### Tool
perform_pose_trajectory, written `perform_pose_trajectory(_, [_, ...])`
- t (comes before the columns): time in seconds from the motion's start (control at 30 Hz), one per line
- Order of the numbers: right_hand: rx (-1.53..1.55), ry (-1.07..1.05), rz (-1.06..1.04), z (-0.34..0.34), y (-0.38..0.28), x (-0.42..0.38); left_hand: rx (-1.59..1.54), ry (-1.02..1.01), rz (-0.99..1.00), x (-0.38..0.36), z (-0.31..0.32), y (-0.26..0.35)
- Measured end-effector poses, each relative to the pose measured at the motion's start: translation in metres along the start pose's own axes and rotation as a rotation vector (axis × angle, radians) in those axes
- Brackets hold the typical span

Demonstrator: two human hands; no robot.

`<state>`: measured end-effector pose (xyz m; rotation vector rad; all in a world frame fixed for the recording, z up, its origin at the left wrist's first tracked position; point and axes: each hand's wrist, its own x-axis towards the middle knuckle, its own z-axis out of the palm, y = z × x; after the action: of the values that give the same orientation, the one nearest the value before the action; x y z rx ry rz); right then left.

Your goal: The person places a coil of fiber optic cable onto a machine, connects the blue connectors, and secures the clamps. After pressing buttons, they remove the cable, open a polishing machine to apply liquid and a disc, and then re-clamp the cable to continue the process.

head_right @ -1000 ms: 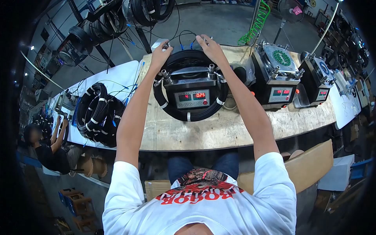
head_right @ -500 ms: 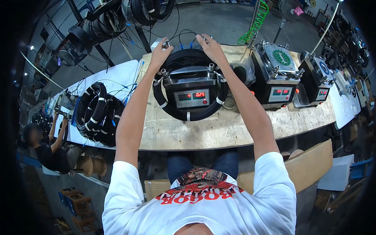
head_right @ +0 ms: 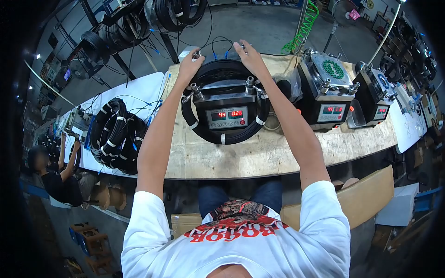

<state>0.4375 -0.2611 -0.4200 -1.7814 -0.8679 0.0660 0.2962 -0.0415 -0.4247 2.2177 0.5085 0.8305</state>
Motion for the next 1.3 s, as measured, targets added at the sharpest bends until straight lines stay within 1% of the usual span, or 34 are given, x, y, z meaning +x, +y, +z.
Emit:
perform_pose_trajectory(0.1, [0.047, 0.023, -0.033, 0.002, 0.002, 0.0, -0.022, -0.026, 0.021, 0.002, -0.001, -0.003])
perform_pose_trajectory(0.2, [0.013, 0.022, 0.0, 0.001, 0.0, -0.001, -0.037, -0.022, 0.021, 0.002, 0.0, -0.004])
perform_pose_trajectory(0.27, [-0.003, 0.046, -0.017, 0.003, 0.001, 0.0, -0.05, -0.025, 0.007, 0.002, 0.0, -0.006])
perform_pose_trajectory(0.4, [-0.025, 0.043, -0.003, 0.002, 0.0, -0.001, -0.01, -0.008, 0.01, 0.004, 0.002, -0.008])
perform_pose_trajectory(0.5, [-0.031, 0.053, -0.039, 0.002, 0.0, 0.0, -0.001, -0.002, 0.011, 0.001, 0.0, -0.004])
perform_pose_trajectory(0.67, [-0.028, 0.035, 0.011, -0.002, -0.007, -0.004, 0.04, -0.028, -0.005, -0.001, -0.002, -0.001])
perform_pose_trajectory(0.8, [-0.012, 0.029, 0.024, -0.001, -0.004, -0.002, 0.026, -0.035, 0.033, 0.004, 0.001, -0.01])
perform_pose_trajectory(0.9, [-0.011, 0.097, -0.013, 0.003, 0.005, 0.001, 0.007, -0.046, 0.04, 0.004, 0.0, -0.01])
perform_pose_trajectory(1.07, [0.005, 0.056, -0.015, 0.004, 0.014, 0.007, 0.014, -0.045, -0.015, 0.001, -0.002, -0.002])
perform_pose_trajectory(1.2, [0.017, 0.055, -0.004, 0.002, 0.006, 0.002, 0.008, -0.002, 0.009, -0.001, -0.001, -0.001])
perform_pose_trajectory(1.3, [0.003, 0.085, -0.044, 0.002, 0.001, -0.001, 0.003, 0.0, 0.021, 0.001, 0.001, -0.005])
